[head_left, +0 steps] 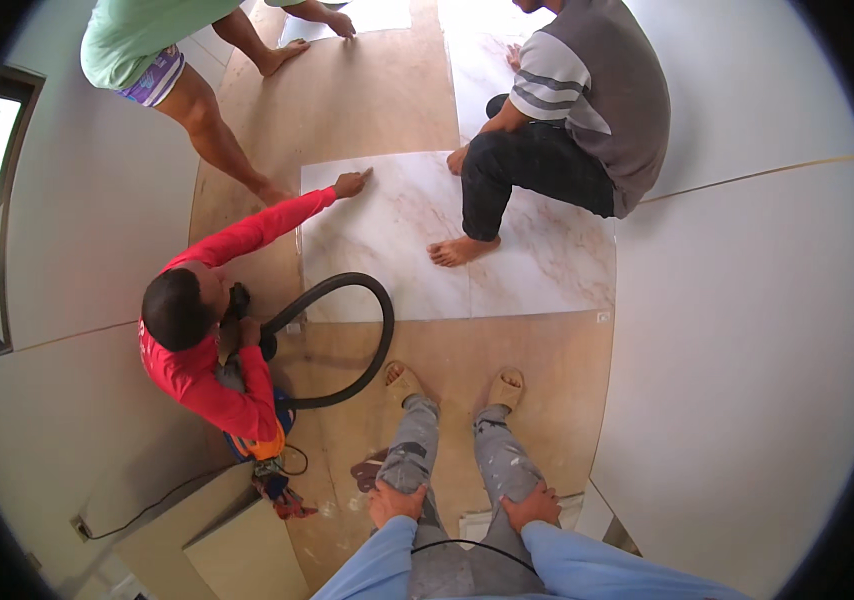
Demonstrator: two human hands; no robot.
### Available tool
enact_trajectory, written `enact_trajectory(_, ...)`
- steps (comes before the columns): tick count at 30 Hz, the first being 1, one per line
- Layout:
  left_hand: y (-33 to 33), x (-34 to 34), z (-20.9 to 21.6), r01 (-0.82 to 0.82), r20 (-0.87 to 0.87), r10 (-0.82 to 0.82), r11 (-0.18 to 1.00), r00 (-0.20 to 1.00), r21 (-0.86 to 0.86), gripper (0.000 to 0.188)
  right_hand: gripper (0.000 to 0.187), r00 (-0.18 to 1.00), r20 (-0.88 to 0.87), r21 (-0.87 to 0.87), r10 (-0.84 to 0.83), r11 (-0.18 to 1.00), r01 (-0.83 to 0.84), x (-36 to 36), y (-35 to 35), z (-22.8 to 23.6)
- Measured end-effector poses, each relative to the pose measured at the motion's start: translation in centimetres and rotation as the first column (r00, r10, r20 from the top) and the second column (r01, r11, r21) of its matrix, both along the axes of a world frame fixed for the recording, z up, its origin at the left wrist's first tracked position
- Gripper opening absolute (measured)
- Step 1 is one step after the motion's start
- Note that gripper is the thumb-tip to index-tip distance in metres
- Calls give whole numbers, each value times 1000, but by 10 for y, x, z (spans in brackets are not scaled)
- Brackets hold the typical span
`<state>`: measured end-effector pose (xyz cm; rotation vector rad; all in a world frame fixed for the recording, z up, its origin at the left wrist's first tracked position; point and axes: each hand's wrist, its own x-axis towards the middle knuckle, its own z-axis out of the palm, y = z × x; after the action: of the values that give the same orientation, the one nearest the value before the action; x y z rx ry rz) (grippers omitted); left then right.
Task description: The person sweeps the floor with a broom and dustpan and later uses a different broom while observing others aligning and laying large floor tiles.
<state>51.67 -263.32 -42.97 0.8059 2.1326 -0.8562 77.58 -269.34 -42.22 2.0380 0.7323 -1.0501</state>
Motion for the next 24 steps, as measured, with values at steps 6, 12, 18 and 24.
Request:
enact_trajectory(6,-1,2,4,8,-26,-8,1000,1000,-2,100,106,1000,-2,-34,5,999,-5,3,-1,3)
enact_trajectory(12,-3,2,1,10,-19,-10,1000,1000,-15,102,107,1000,-16,-8,-6,1000,6,4,-3,0)
enact_trajectory(18,-3,1,-1,-2,-8,2,1000,1000,-11,104,106,1000,-9,-8,-3,1000,3,4,-2,-1)
enact_trajectory(24,-3,0,-4,5,-18,-6,1000,1000,-30,105,106,1000,-8,7,-6,1000,6,4,-3,-3)
